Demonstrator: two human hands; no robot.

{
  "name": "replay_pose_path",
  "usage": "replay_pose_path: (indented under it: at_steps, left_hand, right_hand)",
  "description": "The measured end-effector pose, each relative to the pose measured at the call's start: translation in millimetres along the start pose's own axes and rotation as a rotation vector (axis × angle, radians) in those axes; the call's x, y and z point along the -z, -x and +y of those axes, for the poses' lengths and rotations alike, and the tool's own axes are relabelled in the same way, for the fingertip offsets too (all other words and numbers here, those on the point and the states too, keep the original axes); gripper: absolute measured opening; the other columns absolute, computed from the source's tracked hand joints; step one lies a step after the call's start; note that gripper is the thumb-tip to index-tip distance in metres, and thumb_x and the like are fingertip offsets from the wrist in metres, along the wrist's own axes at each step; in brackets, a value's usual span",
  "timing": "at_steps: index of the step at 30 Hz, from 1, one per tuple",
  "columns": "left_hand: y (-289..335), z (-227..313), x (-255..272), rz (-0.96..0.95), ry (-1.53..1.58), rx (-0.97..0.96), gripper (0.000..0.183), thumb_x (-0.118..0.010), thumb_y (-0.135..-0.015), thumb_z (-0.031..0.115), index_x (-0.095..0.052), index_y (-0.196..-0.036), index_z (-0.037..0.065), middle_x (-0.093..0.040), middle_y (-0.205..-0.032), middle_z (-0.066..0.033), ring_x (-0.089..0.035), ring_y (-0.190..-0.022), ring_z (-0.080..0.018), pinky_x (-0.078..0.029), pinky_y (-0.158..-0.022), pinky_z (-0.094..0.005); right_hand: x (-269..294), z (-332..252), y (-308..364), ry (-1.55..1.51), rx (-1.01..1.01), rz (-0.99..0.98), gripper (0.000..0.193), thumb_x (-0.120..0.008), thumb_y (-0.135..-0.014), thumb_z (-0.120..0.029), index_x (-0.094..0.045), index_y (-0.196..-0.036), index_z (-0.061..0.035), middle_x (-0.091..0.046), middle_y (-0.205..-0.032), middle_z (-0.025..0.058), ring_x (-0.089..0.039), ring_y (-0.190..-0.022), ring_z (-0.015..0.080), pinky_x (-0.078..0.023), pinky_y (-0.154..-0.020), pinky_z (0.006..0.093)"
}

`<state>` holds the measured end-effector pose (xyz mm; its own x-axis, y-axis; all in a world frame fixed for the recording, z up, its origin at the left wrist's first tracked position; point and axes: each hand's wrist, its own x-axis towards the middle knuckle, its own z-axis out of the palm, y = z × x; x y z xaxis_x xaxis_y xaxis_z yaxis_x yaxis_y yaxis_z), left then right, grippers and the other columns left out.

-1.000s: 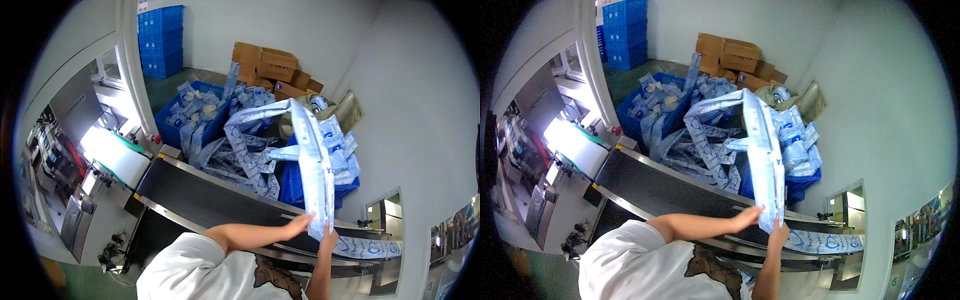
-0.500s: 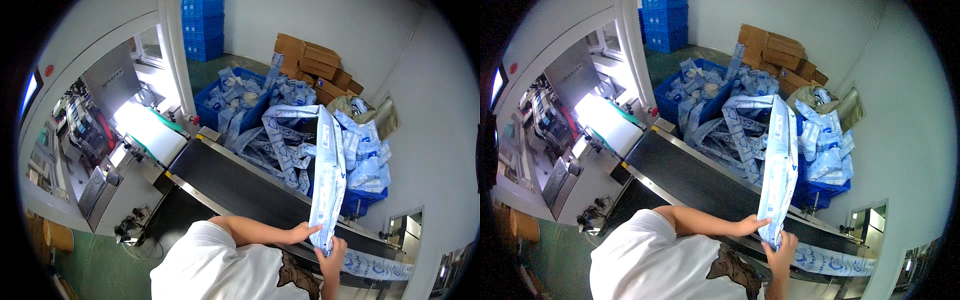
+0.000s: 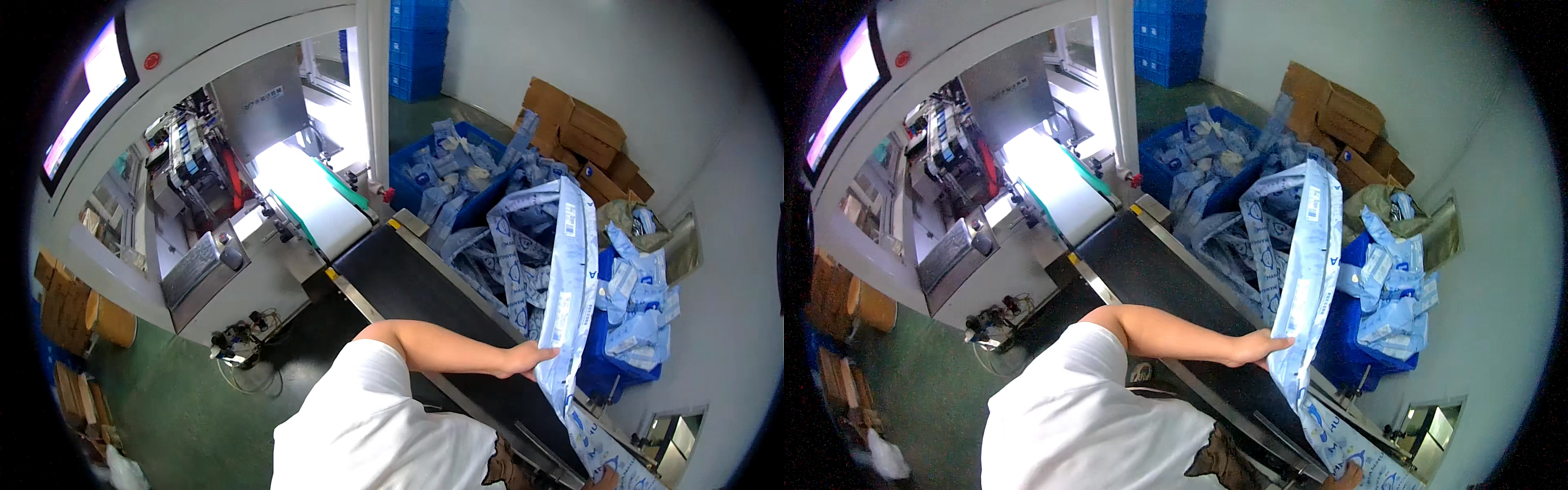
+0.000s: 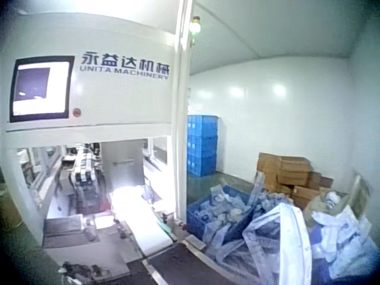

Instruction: The person handles a long blue and white plastic packaging film strip on a conveyor belt and organizes it near blue bins.

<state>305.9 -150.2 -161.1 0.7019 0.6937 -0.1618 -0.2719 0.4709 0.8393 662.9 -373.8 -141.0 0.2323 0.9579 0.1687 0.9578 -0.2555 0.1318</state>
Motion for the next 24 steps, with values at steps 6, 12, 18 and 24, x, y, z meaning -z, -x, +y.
replay_pose_path:
  at_steps: [6,12,18,24]
  left_hand:
    - [-28,33,14,0.121,-0.002,0.004,0.051,-0.041,-0.089,0.043,-0.045,-0.119,0.002,-0.057,-0.106,-0.0089,-0.057,-0.090,-0.0180,-0.049,-0.068,-0.0313]
    - [-105,26,32,0.538,0.051,-0.266,0.057,-0.048,-0.084,0.052,-0.053,-0.104,-0.001,-0.060,-0.088,-0.0127,-0.056,-0.074,-0.0147,-0.045,-0.062,-0.0272]
    - [-103,-27,-74,0.206,0.104,-0.293,0.062,-0.045,-0.083,0.057,-0.048,-0.107,0.000,-0.058,-0.092,-0.0100,-0.055,-0.083,-0.0173,-0.046,-0.070,-0.0294]
    - [-69,-93,-118,-0.155,-0.095,-0.246,0.052,-0.048,-0.086,0.044,-0.049,-0.115,0.000,-0.054,-0.112,-0.0138,-0.050,-0.103,-0.0216,-0.042,-0.084,-0.0320]
  right_hand:
    - [-38,-22,-18,-0.039,-0.294,-0.229,0.038,-0.052,-0.083,-0.022,-0.050,-0.114,-0.0014,-0.054,-0.108,0.0191,-0.049,-0.101,0.0361,-0.038,-0.087,0.0440]
    - [-38,-59,-37,-0.141,-0.296,-0.177,0.038,-0.053,-0.083,-0.023,-0.050,-0.115,-0.0021,-0.053,-0.108,0.0193,-0.049,-0.101,0.0354,-0.038,-0.087,0.0442]
    - [-31,-80,-38,-0.280,-0.314,-0.132,0.039,-0.053,-0.082,-0.023,-0.050,-0.115,-0.0028,-0.053,-0.108,0.0195,-0.049,-0.101,0.0348,-0.037,-0.087,0.0443]
    - [-34,-106,-44,-0.464,-0.309,-0.079,0.039,-0.054,-0.082,-0.023,-0.050,-0.116,-0.0036,-0.053,-0.107,0.0197,-0.049,-0.101,0.0342,-0.037,-0.087,0.0444]
